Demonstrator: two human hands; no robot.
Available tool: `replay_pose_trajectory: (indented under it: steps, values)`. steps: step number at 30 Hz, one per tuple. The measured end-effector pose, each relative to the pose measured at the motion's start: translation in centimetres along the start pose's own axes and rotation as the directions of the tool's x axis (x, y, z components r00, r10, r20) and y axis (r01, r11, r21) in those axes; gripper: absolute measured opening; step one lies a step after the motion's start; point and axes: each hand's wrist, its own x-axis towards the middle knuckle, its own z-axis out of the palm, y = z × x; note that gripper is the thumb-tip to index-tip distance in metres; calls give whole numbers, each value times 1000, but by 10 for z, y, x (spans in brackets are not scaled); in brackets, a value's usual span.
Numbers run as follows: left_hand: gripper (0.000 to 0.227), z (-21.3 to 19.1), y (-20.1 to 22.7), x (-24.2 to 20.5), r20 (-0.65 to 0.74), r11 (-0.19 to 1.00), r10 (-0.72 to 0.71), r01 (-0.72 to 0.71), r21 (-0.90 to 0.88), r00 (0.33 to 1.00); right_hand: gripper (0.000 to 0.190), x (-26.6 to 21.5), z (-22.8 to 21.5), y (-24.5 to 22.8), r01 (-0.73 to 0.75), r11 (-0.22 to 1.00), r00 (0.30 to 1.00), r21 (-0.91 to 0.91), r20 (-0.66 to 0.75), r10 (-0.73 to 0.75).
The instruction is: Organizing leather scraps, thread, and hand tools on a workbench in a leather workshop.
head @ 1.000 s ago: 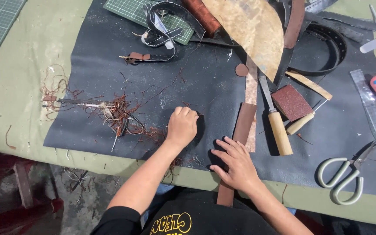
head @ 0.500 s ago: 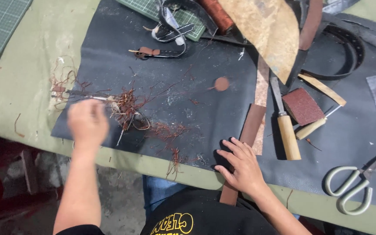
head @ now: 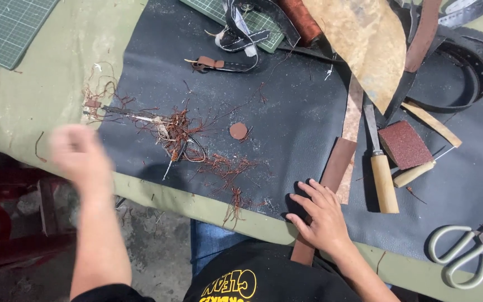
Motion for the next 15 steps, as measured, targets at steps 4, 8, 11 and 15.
replay_pose_trajectory:
  steps: [4, 8, 11, 15]
  values:
    - [8, 55, 55, -114, 569, 747, 548, -665, -2, 613, 44, 1, 1, 0, 10, 1000, 1000, -2, -20, -10]
    - [65, 71, 111, -183, 979, 758, 177, -648, -69, 102, 45, 0, 4, 2, 23, 1000, 999, -5, -24, -23]
    - [86, 78, 101, -182, 980, 758, 180, -647, -80, 90, 45, 0, 4, 1, 33, 999, 999, -6, -38, -34]
    - [73, 71, 98, -120, 979, 719, -172, -665, 203, 113, 46, -1, 3, 2, 12, 1000, 1000, -21, -4, -12]
